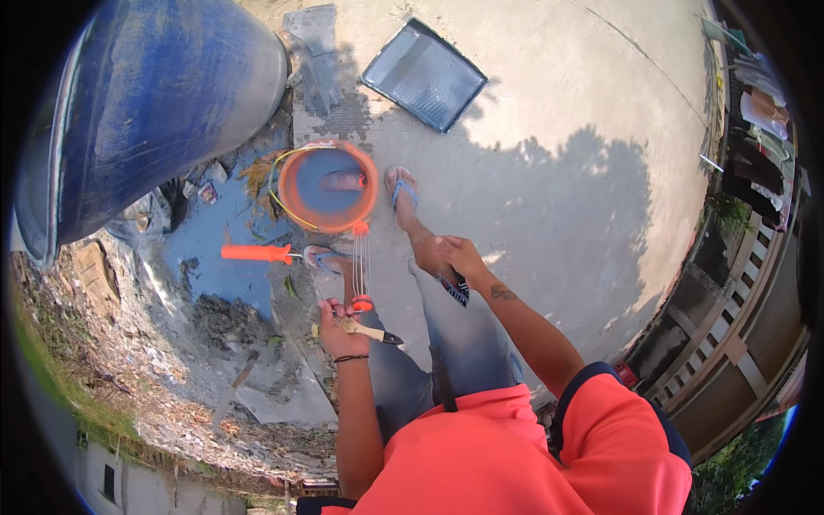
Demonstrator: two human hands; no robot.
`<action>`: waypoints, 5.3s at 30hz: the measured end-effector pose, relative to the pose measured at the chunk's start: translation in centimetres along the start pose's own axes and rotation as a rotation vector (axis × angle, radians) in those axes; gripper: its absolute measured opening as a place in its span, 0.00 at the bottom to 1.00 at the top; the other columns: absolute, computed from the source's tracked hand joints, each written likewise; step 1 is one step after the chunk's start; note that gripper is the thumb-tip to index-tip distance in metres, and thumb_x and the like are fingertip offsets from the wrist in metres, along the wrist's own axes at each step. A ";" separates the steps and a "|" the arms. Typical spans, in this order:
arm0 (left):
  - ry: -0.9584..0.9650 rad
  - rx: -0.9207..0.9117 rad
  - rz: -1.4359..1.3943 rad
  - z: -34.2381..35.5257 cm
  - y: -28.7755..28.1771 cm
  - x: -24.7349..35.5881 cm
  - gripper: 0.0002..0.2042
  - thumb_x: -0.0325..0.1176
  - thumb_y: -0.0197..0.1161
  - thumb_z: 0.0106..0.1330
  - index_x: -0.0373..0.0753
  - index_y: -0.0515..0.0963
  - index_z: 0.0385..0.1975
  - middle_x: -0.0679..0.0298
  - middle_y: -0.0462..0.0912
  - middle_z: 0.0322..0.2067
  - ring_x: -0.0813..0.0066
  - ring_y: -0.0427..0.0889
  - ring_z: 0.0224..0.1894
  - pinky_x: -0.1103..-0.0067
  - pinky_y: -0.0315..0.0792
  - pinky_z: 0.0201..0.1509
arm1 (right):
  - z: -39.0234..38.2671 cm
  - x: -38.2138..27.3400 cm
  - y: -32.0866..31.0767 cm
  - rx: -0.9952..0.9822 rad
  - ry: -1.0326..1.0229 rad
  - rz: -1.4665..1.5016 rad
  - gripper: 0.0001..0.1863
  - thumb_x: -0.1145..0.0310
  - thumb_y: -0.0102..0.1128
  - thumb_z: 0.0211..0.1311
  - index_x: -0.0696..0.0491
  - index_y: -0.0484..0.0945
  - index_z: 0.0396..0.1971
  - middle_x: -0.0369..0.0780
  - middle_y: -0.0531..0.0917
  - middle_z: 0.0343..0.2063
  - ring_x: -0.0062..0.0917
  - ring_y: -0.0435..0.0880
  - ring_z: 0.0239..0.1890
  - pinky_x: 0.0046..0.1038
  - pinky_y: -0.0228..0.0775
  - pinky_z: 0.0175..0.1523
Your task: The person walks through a house and outside to a work area. They pick up a paint roller and brush, then pour paint from a bucket into a tray. They mix the paint in the tray with the roller and brush, then wash the tools in a bucket of water.
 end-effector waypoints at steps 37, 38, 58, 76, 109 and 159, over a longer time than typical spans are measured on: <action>-0.162 0.330 0.609 34.3 8.3 -9.6 0.21 0.43 0.73 0.54 0.37 0.73 0.39 0.59 0.75 0.33 0.69 0.77 0.21 0.77 0.69 0.18 | 0.7 -8.3 -6.0 0.240 0.041 0.445 0.13 0.66 0.62 0.63 0.54 0.70 0.41 0.32 0.71 0.22 0.18 0.72 0.20 0.25 0.73 0.29; -0.206 0.350 0.636 35.9 9.0 -10.5 0.23 0.44 0.74 0.52 0.38 0.73 0.40 0.59 0.75 0.33 0.69 0.76 0.20 0.78 0.67 0.18 | 1.1 -7.6 -5.9 0.245 0.088 0.426 0.12 0.67 0.63 0.62 0.53 0.70 0.41 0.32 0.71 0.22 0.18 0.73 0.20 0.25 0.74 0.30; -0.409 -0.324 0.824 16.9 5.6 -0.9 0.28 0.32 0.73 0.50 0.33 0.73 0.51 0.58 0.83 0.41 0.66 0.84 0.42 0.74 0.77 0.48 | -0.7 -11.0 -3.2 0.069 0.145 -0.096 0.23 0.63 0.60 0.64 0.56 0.66 0.55 0.31 0.70 0.20 0.13 0.69 0.19 0.20 0.63 0.22; 0.433 -0.492 1.800 16.0 10.7 6.6 0.39 0.32 0.77 0.38 0.39 0.71 0.57 0.54 0.82 0.45 0.63 0.81 0.49 0.73 0.74 0.51 | 4.4 -17.2 2.7 -0.132 -0.110 -0.741 0.26 0.54 0.57 0.65 0.55 0.68 0.56 0.45 0.80 0.23 0.36 0.76 0.23 0.35 0.68 0.35; 0.005 -1.128 1.087 -3.8 10.9 20.1 0.35 0.43 0.79 0.37 0.29 0.78 0.48 0.60 0.83 0.41 0.74 0.80 0.40 0.79 0.72 0.47 | -9.2 -42.1 12.3 -0.523 -0.964 0.243 0.39 0.40 0.55 0.61 0.56 0.61 0.61 0.41 0.76 0.45 0.26 0.81 0.37 0.34 0.78 0.45; -0.022 -1.300 -0.234 -25.2 6.7 38.5 0.34 0.50 0.55 0.59 0.26 0.62 0.58 0.39 0.76 0.36 0.60 0.78 0.22 0.73 0.74 0.23 | -37.3 -30.2 36.9 -0.398 -1.084 -0.899 0.42 0.58 0.76 0.47 0.52 0.67 0.62 0.43 0.73 0.56 0.34 0.74 0.57 0.37 0.61 0.66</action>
Point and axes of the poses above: each hand's wrist, its own z-axis towards the middle knuckle, its own y-axis out of the palm, x = y × z, the point moved 10 cm from there along z, towards the middle knuckle
